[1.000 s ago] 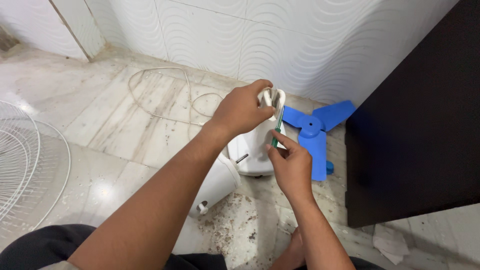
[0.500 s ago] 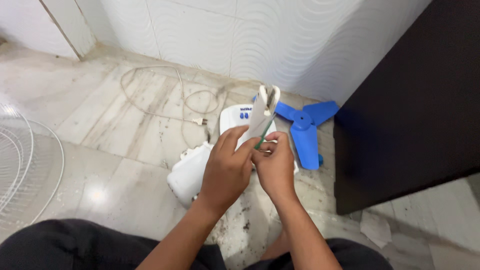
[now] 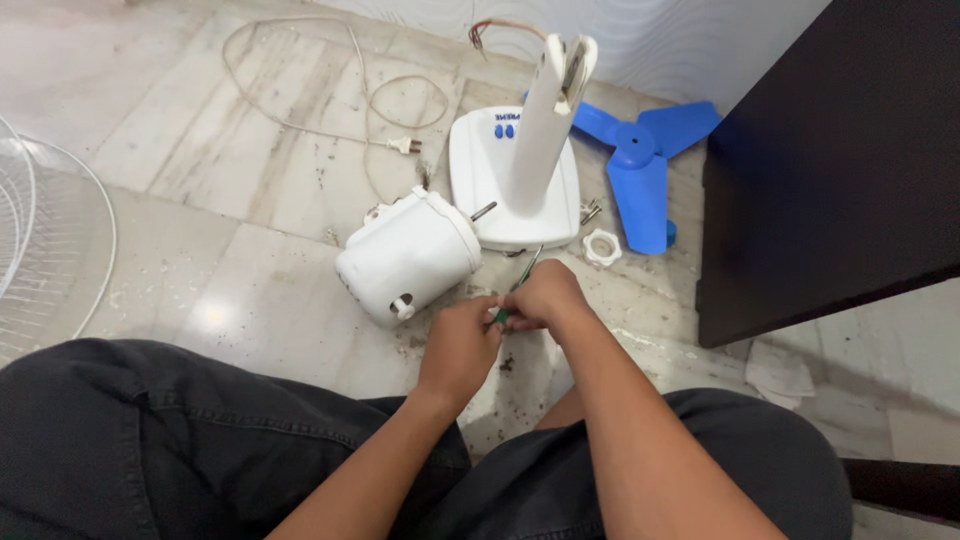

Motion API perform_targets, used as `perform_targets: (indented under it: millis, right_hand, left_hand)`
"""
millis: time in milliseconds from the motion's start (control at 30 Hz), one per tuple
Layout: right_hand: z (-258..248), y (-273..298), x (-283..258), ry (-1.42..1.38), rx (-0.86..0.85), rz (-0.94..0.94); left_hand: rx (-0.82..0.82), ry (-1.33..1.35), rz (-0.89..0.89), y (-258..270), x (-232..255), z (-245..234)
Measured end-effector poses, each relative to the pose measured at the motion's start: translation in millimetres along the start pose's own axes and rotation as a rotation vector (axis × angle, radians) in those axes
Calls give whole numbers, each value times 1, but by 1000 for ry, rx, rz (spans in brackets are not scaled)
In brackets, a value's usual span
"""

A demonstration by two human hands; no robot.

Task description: The person disassembles a white pedestal fan using a green screwdriver. They remove screws from the neck and base, separate the motor housing, and then unscrew the rear cover of the fan head.

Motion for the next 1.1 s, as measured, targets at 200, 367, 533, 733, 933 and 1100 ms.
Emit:
perform_targets:
  millis: [200,367,533,733,933,1100]
  right_hand:
    - [13,-18,15,92,42,70]
    - [10,-10,5,207,104,14]
    - [-3,-5,-15,173,203,-101]
    - [12,8,-41,-425,66,-141]
    - [34,29,-56,-424,113,109]
    - [66,49,-62,-486,18,272]
  left_hand:
    - [-14,-86,-140,0,-22,16]
    - [-13,-92,-105,-5,-12,9]
    - [-26,-33,48,-16,28,-14]
    - [40,-43,315,-67,63,-59]
    - [-17,-291,401,-113,36,-103]
    - [-224,-541,102,-111,-11,-117]
Point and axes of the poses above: each hand's wrist, its own y-axis away from the middle knuckle, its own z-axis out of the palm, x = y × z, the point moved 2 cm from there along -y, towards the middle knuckle, and after that the axes turned 15 degrees about x, right-handed, at the moved point
